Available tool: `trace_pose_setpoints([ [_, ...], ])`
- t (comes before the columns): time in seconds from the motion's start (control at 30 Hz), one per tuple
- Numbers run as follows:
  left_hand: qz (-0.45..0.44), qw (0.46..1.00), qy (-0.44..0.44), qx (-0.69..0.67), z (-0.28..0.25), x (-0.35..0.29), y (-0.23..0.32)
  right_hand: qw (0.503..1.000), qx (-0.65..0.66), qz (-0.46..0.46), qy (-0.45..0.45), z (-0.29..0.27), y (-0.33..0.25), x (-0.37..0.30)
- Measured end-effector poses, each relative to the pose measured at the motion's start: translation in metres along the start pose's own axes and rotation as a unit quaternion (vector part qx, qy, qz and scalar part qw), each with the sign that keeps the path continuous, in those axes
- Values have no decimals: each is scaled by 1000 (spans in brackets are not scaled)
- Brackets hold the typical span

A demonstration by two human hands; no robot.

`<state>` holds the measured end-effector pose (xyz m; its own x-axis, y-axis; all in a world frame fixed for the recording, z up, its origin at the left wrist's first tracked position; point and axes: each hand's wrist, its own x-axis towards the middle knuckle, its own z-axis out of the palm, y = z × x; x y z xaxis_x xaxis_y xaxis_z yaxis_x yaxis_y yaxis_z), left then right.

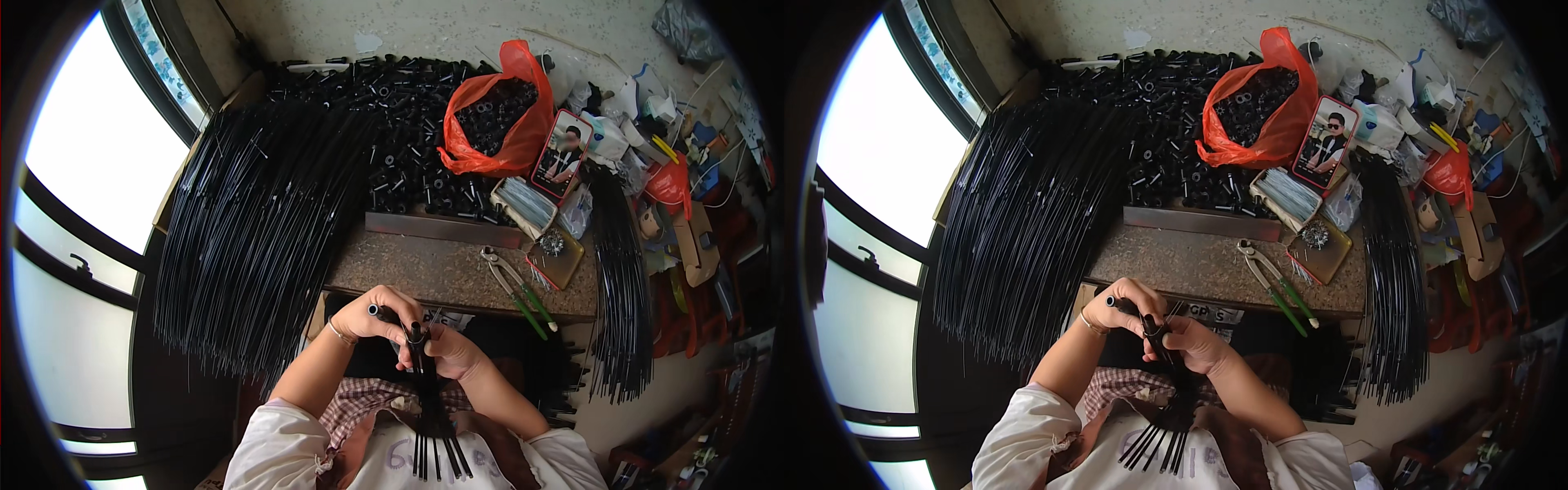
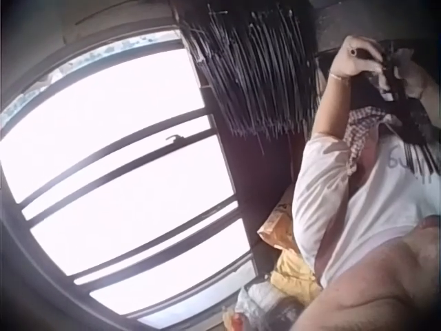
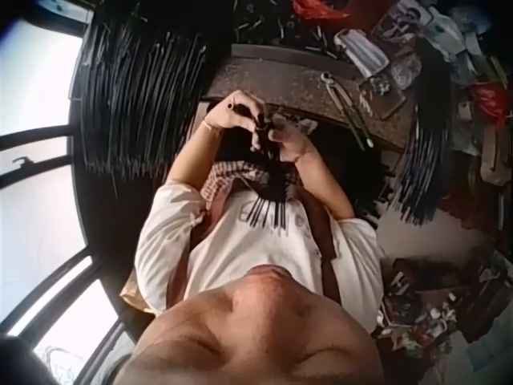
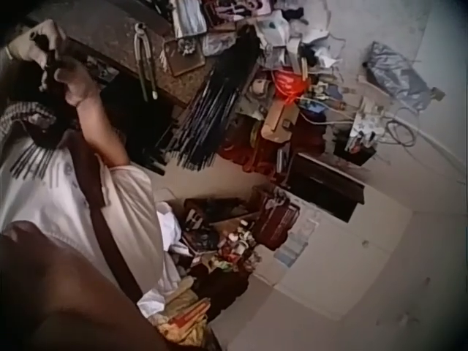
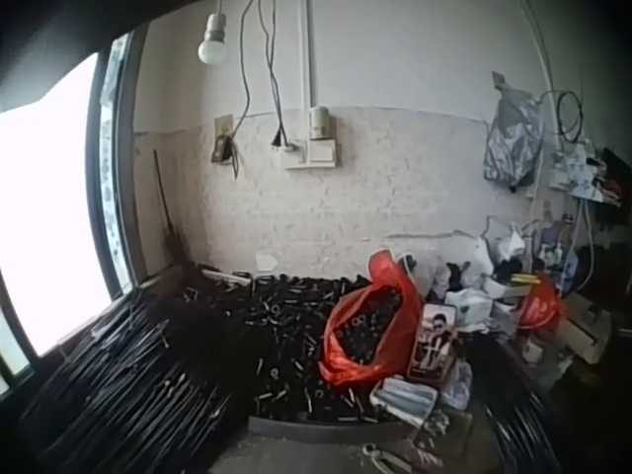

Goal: Assembling and bundling sets of black electrical cables by attaching plastic components.

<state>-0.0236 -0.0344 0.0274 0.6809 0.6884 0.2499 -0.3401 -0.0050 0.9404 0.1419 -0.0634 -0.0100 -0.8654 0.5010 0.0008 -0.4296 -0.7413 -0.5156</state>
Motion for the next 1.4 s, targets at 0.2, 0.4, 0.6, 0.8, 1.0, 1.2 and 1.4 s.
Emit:
trace_pose_setpoints([
  [0.2, 31, 975, 221, -6, 3, 20, 17, 959, -61, -171, 219, 16, 5, 1],
  [0.4, -111, 987, 47, 110, 20, 42, 27, 921, -130, -250, 268, 24, 6, -4],
  [0.6, -91, 966, 104, 219, 15, 35, 28, 929, -106, -252, 248, 26, 3, -10],
  [0.8, -26, 983, 126, 129, 19, 33, 37, 940, -100, -223, 240, 23, 0, -4],
  [1.0, 10, 888, 93, 450, 18, 31, 41, 950, -75, -212, 216, 21, 0, -5],
  [1.2, -38, 971, 127, 200, 16, 19, 18, 950, -83, -224, 199, 18, 3, -7],
  [1.4, -51, 955, 193, 219, 28, 9, 17, 965, -88, -193, 155, 11, 4, -10],
])
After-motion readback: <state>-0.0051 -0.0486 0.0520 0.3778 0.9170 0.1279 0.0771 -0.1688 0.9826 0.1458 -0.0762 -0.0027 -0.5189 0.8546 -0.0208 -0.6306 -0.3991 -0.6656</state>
